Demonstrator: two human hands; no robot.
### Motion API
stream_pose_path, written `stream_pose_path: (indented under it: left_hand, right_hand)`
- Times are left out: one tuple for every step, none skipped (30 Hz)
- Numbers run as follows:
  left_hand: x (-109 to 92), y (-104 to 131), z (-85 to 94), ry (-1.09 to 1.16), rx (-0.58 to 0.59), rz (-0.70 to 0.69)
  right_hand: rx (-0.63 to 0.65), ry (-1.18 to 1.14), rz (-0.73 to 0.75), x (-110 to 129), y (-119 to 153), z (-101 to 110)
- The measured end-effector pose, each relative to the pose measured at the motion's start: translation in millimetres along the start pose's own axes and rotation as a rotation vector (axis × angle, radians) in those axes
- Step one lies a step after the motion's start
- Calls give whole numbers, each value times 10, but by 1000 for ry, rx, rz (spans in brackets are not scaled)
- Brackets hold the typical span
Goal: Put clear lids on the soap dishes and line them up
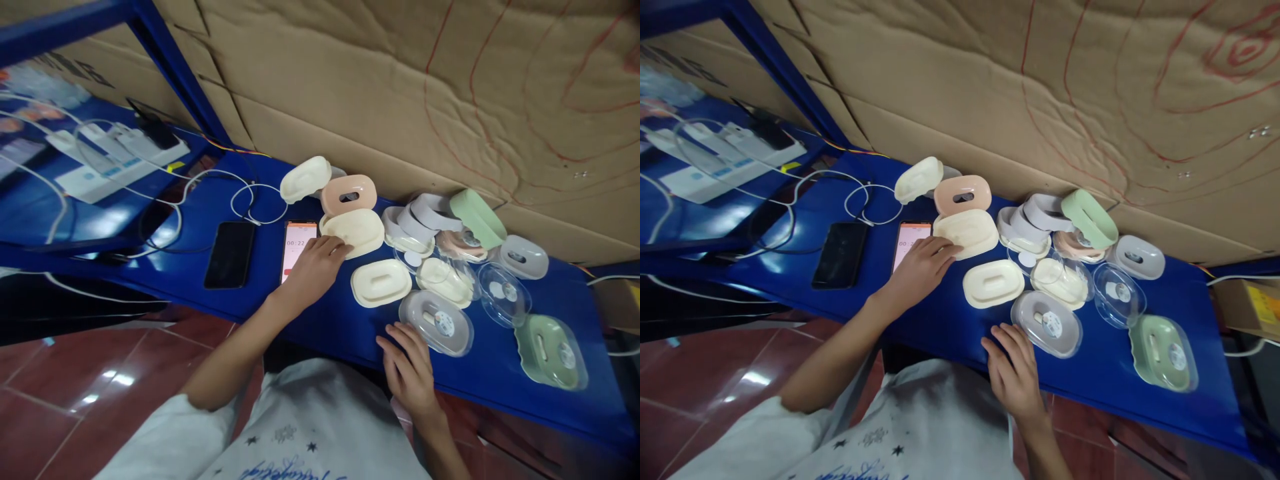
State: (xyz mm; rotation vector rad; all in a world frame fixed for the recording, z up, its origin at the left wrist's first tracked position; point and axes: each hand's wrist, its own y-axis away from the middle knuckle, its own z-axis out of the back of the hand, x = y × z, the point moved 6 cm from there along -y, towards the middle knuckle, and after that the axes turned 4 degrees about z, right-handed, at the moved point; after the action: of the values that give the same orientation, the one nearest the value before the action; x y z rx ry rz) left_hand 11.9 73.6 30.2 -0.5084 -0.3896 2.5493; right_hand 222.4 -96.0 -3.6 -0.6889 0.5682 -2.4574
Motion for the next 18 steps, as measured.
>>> stream_pose_path:
  left_hand:
    - [-13,15,19,39,-29,0]
    - [-31,31,40,77,-62,-3]
    - [-52,49,60,111,-96,-10]
    - [-75,67,76,136,-127,-18]
    - [-97,85,90,151,-154,-26]
    - [-117,104,100,159,-173,-34]
    - [-133,123,108,163,-186,-38]
    - [-144,144,117,168,-194,-37]
    - [-151,170,132,177,-204,-32]
    - [-158,200,151,192,-212,-28]
    - [-171,236,176,211,-218,-28]
    - [-192,278,203,229,-220,-34]
    - [-226,323,229,248,-212,-51]
    - [-275,371,250,267,-190,-79]
    - [-339,420,262,287,-151,-116]
    - [-414,470,267,311,-100,-158]
    - [-494,519,266,336,-45,-201]
    - [-574,565,263,358,6,-240]
  right_hand:
    - [32,-20,12,20,-55,-40]
    - [68,-23,4,28,-117,-88]
    - [107,-13,-24,23,-182,-141]
    - [147,5,-61,12,-245,-194]
    - [184,23,-94,3,-305,-242]
    - [214,34,-111,4,-356,-281]
    - [237,34,-108,19,-398,-311]
    - [257,21,-88,46,-425,-332]
    - [270,-2,-59,82,-436,-343]
    - [276,-31,-27,121,-430,-343]
    - [266,-58,0,156,-412,-331]
    - [232,-73,17,181,-385,-301]
    - [170,-69,21,192,-355,-251]
    - [87,-41,14,190,-324,-184]
    - [0,8,1,179,-294,-109]
    - [-79,67,-12,164,-269,-32]
    - [-138,126,-22,146,-253,39]
    - [-168,176,-27,127,-251,100]
